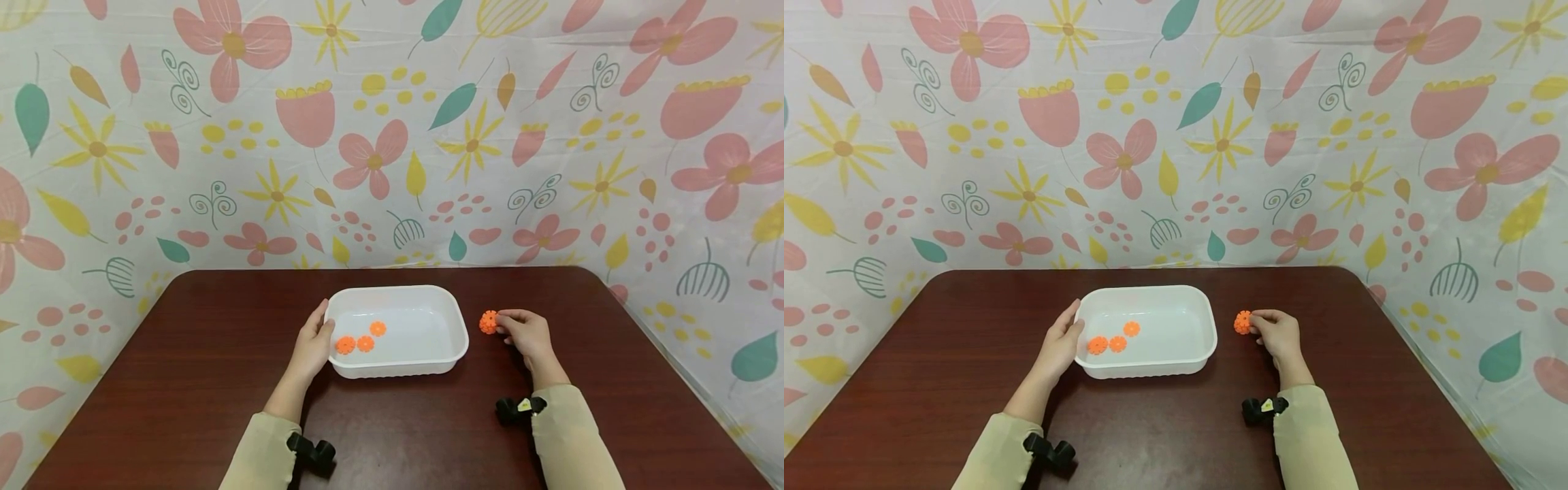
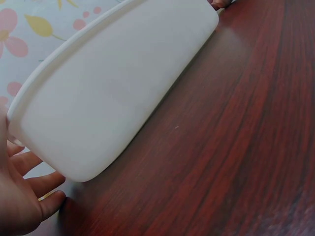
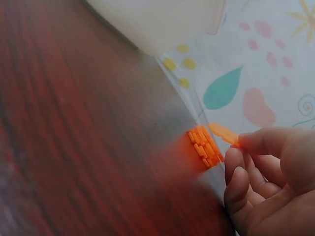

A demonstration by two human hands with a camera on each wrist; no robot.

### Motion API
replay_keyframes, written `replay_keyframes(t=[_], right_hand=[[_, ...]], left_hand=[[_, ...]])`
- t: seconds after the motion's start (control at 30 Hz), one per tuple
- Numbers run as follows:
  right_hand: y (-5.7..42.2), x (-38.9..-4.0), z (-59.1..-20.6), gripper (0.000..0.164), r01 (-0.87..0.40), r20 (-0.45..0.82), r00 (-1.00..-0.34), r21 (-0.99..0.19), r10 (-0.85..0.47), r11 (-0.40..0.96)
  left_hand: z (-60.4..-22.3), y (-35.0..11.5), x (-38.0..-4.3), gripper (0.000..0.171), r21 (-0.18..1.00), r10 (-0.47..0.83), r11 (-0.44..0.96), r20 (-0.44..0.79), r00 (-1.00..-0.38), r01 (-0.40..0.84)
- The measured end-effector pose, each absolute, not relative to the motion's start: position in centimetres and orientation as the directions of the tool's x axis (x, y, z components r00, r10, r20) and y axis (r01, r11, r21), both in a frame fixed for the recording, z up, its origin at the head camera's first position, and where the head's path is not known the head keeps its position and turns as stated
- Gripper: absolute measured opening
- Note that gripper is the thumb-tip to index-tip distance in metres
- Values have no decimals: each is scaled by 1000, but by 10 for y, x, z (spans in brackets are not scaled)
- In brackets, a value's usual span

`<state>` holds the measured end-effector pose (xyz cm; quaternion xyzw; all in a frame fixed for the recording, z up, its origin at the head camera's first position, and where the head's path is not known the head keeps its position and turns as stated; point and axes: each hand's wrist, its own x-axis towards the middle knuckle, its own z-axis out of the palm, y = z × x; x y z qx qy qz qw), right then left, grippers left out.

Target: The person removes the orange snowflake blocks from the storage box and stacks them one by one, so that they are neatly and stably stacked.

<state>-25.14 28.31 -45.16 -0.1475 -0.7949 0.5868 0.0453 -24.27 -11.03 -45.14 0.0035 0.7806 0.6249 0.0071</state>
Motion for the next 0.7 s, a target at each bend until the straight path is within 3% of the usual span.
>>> replay_keyframes(t=[0.7], right_hand=[[282, -254, -456, 30, 173, -41, -946, -903, 322, 394]], left_hand=[[-451, -111, -243, 52, 976, 17, 218, -17, -1000, -13]])
